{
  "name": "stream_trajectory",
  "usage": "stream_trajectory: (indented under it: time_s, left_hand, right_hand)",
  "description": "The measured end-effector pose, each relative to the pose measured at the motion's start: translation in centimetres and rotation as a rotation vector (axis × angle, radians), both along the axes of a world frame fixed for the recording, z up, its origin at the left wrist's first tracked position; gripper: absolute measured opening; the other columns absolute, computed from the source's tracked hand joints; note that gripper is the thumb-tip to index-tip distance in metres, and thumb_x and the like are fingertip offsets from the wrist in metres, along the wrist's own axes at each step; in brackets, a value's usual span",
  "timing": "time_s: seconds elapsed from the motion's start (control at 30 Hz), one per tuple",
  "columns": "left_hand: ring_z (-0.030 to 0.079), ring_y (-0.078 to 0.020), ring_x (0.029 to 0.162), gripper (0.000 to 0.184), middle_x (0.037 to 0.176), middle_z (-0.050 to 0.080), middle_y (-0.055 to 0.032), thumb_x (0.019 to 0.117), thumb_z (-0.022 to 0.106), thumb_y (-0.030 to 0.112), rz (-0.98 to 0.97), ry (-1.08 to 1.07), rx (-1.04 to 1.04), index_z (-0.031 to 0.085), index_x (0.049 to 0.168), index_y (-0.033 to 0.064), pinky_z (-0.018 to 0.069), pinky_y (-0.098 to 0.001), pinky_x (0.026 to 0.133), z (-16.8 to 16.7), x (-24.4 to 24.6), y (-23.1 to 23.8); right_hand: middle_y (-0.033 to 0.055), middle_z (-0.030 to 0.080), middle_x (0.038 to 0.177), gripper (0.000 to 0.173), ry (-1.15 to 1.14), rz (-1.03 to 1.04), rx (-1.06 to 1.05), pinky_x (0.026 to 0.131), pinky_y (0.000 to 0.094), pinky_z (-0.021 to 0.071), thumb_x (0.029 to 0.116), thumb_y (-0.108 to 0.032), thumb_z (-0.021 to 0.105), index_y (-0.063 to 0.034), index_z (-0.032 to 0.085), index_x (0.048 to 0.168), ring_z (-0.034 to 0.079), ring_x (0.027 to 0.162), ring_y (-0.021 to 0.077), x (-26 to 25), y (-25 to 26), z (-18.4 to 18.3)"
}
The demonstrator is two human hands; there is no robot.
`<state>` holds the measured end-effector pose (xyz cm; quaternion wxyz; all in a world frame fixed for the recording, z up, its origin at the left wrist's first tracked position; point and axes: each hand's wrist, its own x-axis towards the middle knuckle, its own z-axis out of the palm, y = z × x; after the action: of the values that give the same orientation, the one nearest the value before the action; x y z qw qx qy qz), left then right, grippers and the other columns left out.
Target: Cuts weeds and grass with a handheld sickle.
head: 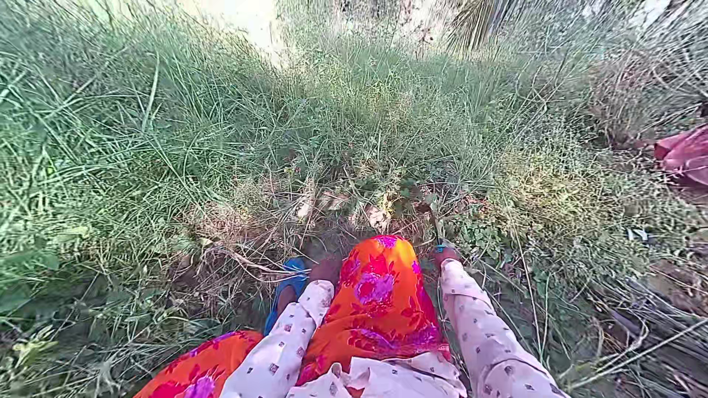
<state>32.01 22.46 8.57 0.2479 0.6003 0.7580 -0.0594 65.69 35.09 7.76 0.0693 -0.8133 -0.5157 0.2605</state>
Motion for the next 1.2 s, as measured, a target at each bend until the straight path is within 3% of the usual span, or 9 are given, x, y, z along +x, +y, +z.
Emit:
stream_trajectory:
  time_s: [0.2, 0.43, 0.57, 0.63, 0.7, 0.83, 0.9, 1.03, 1.2]
  left_hand:
    - [0.058, -0.0389, 0.132, 0.041, 0.145, 0.060, -0.0149, 0.1058, 0.046, 0.015, -0.030, 0.035, 0.011, 0.056, 0.146, 0.0198, 0.0484, -0.0633, 0.102, -0.9, -2.2, 0.5]
    - [0.052, -0.0434, 0.136, 0.046, 0.146, 0.057, -0.0190, 0.0996, 0.061, 0.021, 0.061, 0.001, 0.022, 0.056, 0.146, 0.0184, 0.0444, -0.0674, 0.104, -1.3, -5.5, 0.5]
    - [0.051, -0.0462, 0.137, 0.050, 0.148, 0.054, -0.0217, 0.1010, 0.063, 0.027, 0.118, -0.015, 0.007, 0.052, 0.149, 0.0159, 0.0446, -0.0692, 0.102, -2.0, -6.2, -0.3]
    - [0.050, -0.0453, 0.138, 0.051, 0.149, 0.054, -0.0204, 0.1007, 0.063, 0.027, 0.121, -0.006, 0.019, 0.052, 0.149, 0.0165, 0.0439, -0.0693, 0.103, -1.7, -6.0, -0.2]
    - [0.049, -0.0424, 0.139, 0.052, 0.149, 0.055, -0.0173, 0.0984, 0.066, 0.031, 0.119, 0.016, 0.030, 0.054, 0.148, 0.0183, 0.0438, -0.0678, 0.104, -1.5, -6.1, -0.4]
    - [0.052, -0.0388, 0.138, 0.043, 0.148, 0.057, -0.0144, 0.1033, 0.055, 0.020, 0.122, 0.069, 0.079, 0.057, 0.146, 0.0194, 0.0435, -0.0639, 0.107, -1.9, -7.2, -0.8]
    - [0.051, -0.0394, 0.138, 0.045, 0.147, 0.057, -0.0146, 0.0998, 0.059, 0.020, 0.124, 0.069, 0.091, 0.058, 0.145, 0.0184, 0.0423, -0.0640, 0.108, -2.7, -7.6, -1.2]
    - [0.046, -0.0392, 0.143, 0.040, 0.149, 0.056, -0.0131, 0.1062, 0.051, 0.020, 0.120, 0.098, 0.148, 0.058, 0.145, 0.0177, 0.0399, -0.0614, 0.111, -3.1, -7.7, -2.3]
    - [0.051, -0.0355, 0.139, 0.038, 0.144, 0.061, -0.0106, 0.1049, 0.051, 0.015, 0.111, 0.097, 0.247, 0.062, 0.141, 0.0176, 0.0427, -0.0586, 0.109, -2.4, -7.5, -4.2]
  right_hand:
    - [0.0237, 0.061, 0.140, 0.056, -0.155, 0.017, -0.112, 0.109, 0.0572, 0.0456, 0.1048, -0.038, 0.054, -0.0005, 0.050, 0.147, 0.059, 0.132, 0.0379, 2.6, -5.8, -4.9]
    - [0.0263, 0.059, 0.140, 0.057, -0.060, 0.015, -0.061, 0.108, 0.0580, 0.0457, 0.1051, -0.030, 0.057, -0.0012, 0.043, 0.152, 0.059, 0.129, 0.0412, 1.7, -13.7, -1.1]
    - [0.0281, 0.067, 0.119, 0.045, 0.147, -0.067, 0.035, 0.096, 0.0578, 0.0507, 0.1041, -0.024, 0.060, 0.0043, 0.054, 0.138, 0.067, 0.109, 0.0411, 1.1, -16.9, -0.2]
    - [0.0267, 0.067, 0.110, 0.046, 0.254, -0.096, 0.051, 0.087, 0.0549, 0.0544, 0.1055, -0.025, 0.059, 0.0050, 0.050, 0.139, 0.068, 0.095, 0.0381, 0.4, -16.7, 0.2]
    - [0.0266, 0.066, 0.109, 0.046, 0.286, -0.091, 0.021, 0.086, 0.0541, 0.0544, 0.1069, -0.026, 0.056, 0.0053, 0.049, 0.140, 0.068, 0.093, 0.0375, 0.1, -16.6, 0.3]
    - [0.0280, 0.065, 0.125, 0.052, 0.130, 0.029, -0.097, 0.102, 0.0576, 0.0486, 0.1077, -0.035, 0.053, 0.0023, 0.050, 0.144, 0.065, 0.116, 0.0411, 1.1, -14.2, -1.5]
    - [0.0275, 0.063, 0.133, 0.055, 0.021, 0.073, -0.125, 0.107, 0.0584, 0.0456, 0.1073, -0.037, 0.052, 0.0013, 0.049, 0.146, 0.061, 0.125, 0.0418, 1.1, -12.7, -2.5]
    - [0.0255, 0.060, 0.140, 0.056, -0.058, 0.066, -0.143, 0.110, 0.0566, 0.0443, 0.1071, -0.037, 0.051, 0.0007, 0.047, 0.148, 0.058, 0.132, 0.0390, 0.2, -8.8, -3.4]
    - [0.0246, 0.056, 0.146, 0.054, -0.061, 0.105, -0.174, 0.114, 0.0563, 0.0406, 0.1076, -0.035, 0.050, 0.0013, 0.050, 0.147, 0.053, 0.138, 0.0384, -0.8, -4.6, -2.9]
